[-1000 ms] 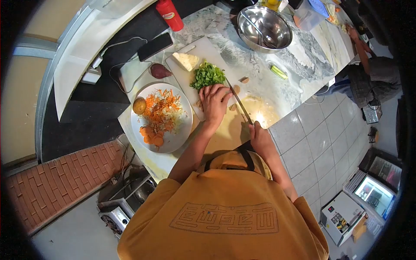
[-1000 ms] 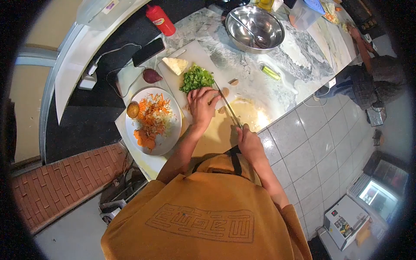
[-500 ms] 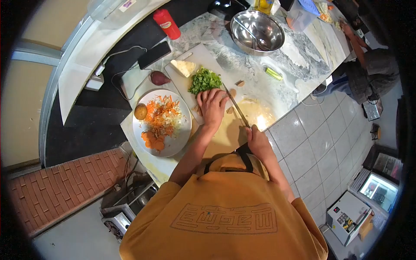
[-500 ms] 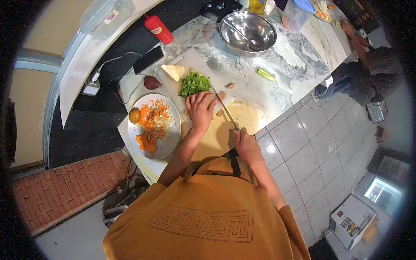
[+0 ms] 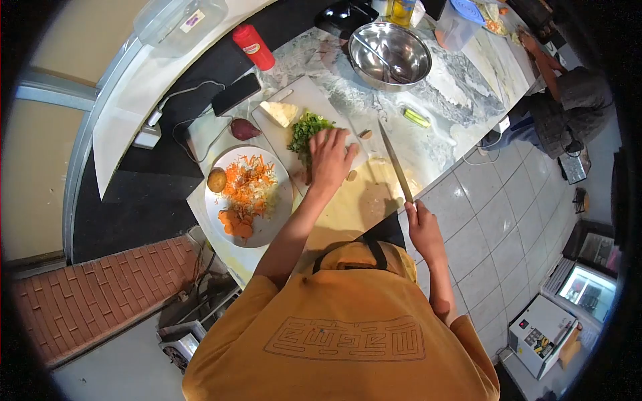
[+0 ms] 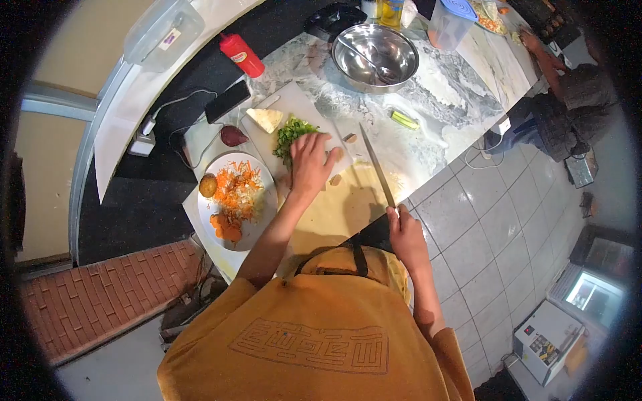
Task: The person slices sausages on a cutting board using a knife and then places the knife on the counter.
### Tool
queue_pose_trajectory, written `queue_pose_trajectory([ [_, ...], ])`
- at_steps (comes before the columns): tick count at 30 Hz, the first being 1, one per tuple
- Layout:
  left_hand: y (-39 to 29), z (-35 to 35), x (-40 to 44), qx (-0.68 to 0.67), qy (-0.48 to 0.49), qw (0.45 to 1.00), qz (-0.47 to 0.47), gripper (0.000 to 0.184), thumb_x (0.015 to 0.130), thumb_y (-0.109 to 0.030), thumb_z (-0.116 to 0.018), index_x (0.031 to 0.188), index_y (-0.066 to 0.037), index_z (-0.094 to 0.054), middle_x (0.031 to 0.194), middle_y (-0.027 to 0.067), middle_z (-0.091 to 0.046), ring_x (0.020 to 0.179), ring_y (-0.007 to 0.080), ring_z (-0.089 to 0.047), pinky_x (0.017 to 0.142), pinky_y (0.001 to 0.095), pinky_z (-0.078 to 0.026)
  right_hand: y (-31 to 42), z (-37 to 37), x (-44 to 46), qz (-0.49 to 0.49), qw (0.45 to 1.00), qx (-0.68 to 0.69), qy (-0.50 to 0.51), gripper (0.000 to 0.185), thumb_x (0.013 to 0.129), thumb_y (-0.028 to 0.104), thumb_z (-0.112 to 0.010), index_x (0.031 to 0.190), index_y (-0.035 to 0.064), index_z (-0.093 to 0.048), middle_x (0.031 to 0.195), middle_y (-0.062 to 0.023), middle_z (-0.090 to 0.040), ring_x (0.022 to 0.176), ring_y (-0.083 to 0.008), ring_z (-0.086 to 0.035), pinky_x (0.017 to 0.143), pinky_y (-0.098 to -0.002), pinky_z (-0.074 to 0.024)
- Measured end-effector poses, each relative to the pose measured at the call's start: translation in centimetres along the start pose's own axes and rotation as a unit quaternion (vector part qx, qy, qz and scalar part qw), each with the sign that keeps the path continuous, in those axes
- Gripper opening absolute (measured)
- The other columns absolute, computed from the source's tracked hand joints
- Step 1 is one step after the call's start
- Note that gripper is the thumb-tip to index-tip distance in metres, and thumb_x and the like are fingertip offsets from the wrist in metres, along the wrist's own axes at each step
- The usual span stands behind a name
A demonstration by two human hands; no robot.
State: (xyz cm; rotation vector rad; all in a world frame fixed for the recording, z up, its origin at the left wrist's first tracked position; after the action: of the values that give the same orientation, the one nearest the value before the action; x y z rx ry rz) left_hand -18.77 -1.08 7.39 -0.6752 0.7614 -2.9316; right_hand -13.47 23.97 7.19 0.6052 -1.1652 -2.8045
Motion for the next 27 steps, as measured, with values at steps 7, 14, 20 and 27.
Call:
queue_pose_trajectory([
  [7,-0.5,-7.7,4.2,0.007,0.148,0.988,-0.039,0.028,0.083,-0.015,-0.07,0.109,-0.007,-0.065,0.101,0.0094,-0.062,0.105,0.0319,-0.056,0.092,0.0461,-0.044,-2.2,-0.1,-0.3,-0.02,1.0,0.017,-0.009,0.039,0.103,0.033,-0.049,0.096,-0.0042,-0.056,0.071,-0.0315,-0.056,0.076,-0.0528,-0.054,0.064,-0.0506,-0.0434],
  [14,1.9,-3.6,3.9,-0.161,0.08,0.983,0.034,0.019,0.085,-0.003,-0.064,0.104,-0.005,-0.066,0.093,0.0134,-0.062,0.078,0.0355,-0.063,0.071,0.0442,-0.052,-3.9,-3.2,-1.1,-0.05,0.995,0.062,0.064,0.042,0.104,0.037,-0.048,0.094,-0.0037,-0.055,0.076,-0.0297,-0.058,0.075,-0.0497,-0.055,0.067,-0.0477,-0.0452],
  [20,0.8,-4.5,3.8,-0.047,0.11,0.992,-0.046,0.022,0.08,-0.015,-0.074,0.1,-0.006,-0.068,0.096,0.0119,-0.063,0.096,0.0342,-0.06,0.09,0.0446,-0.045,-4.1,-5.3,-0.1,-0.036,0.992,0.074,0.091,0.048,0.104,0.04,-0.045,0.089,-0.0044,-0.054,0.074,-0.0242,-0.055,0.069,-0.0324,-0.052,0.068,-0.0434,-0.0432],
  [27,1.1,-7.6,5.0,-0.039,0.179,0.982,-0.04,0.018,0.078,-0.014,-0.075,0.09,-0.006,-0.064,0.095,0.0111,-0.062,0.093,0.0344,-0.06,0.086,0.045,-0.046,-4.8,-4.0,-0.7,-0.08,0.991,0.085,0.073,0.047,0.104,0.041,-0.045,0.092,-0.0038,-0.054,0.075,-0.0271,-0.057,0.071,-0.0395,-0.056,0.069,-0.0453,-0.045],
])
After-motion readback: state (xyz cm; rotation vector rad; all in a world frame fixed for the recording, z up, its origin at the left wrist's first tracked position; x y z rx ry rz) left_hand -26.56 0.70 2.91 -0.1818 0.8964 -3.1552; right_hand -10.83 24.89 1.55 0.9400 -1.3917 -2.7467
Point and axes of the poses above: each hand's wrist, its own x-axis towards the middle knuckle, its own z-axis out of the back of the hand, y = z × x, the point moved 9 cm from there along x, towards the middle knuckle
